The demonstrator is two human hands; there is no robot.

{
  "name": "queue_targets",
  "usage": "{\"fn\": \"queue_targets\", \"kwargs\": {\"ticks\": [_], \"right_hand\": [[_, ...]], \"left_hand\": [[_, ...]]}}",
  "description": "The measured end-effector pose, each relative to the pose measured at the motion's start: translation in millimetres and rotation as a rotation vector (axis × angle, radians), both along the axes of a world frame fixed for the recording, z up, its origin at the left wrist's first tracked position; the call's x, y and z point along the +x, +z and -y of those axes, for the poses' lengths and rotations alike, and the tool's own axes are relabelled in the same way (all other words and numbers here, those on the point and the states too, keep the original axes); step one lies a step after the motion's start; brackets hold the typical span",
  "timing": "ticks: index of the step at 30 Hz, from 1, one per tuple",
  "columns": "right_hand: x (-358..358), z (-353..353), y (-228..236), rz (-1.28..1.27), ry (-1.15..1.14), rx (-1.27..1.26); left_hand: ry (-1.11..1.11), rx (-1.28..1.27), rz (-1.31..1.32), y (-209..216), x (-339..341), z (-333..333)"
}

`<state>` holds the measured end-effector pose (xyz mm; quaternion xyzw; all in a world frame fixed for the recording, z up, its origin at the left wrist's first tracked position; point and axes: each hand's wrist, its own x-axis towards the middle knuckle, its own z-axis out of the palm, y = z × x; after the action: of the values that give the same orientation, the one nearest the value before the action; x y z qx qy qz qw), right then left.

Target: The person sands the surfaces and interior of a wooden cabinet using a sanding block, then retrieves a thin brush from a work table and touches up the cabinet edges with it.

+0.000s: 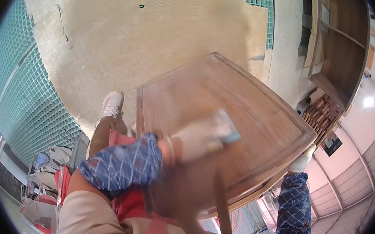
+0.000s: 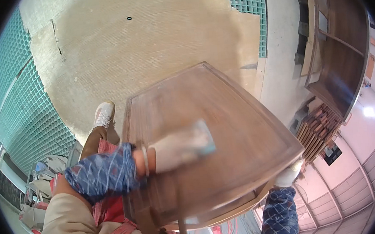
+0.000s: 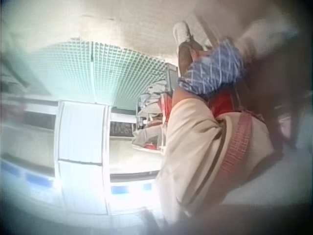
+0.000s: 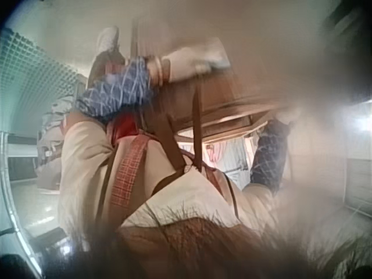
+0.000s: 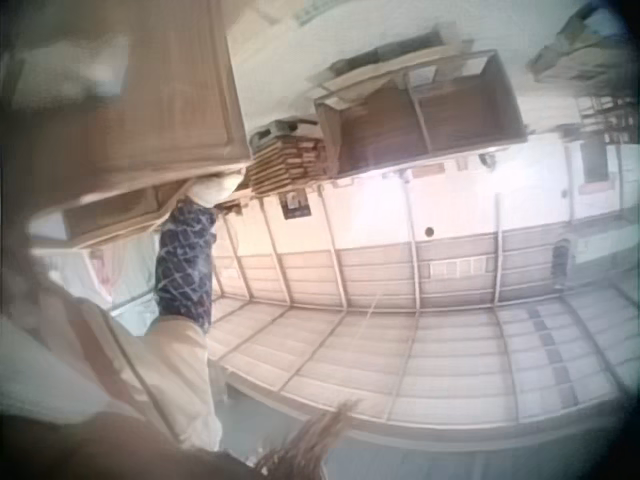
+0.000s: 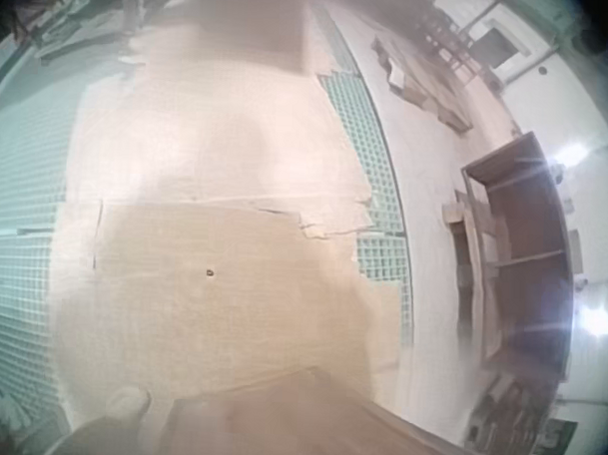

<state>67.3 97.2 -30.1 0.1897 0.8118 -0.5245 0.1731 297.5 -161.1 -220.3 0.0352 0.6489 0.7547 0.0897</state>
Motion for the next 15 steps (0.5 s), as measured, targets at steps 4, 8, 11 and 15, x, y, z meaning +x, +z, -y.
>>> {"fn": "queue_targets", "kwargs": {"ticks": [4,8,11,15], "right_hand": [[-8,7,-3,-0.083,0.192,0.224],[-17,-34,4,-0.223,0.541,0.661],[-35,-56,-2,-0.074,0.283,0.179],[-20,-39,5,-0.092,0.233,0.167]], "left_hand": [[0.496,-0.463,0.237,-182,65,-24],[0.191,0.051,0.180,-25,51,-1],[0.036,0.239,-0.135,70,77,10],[0.124,0.014,0.006,1,109,21]]}}
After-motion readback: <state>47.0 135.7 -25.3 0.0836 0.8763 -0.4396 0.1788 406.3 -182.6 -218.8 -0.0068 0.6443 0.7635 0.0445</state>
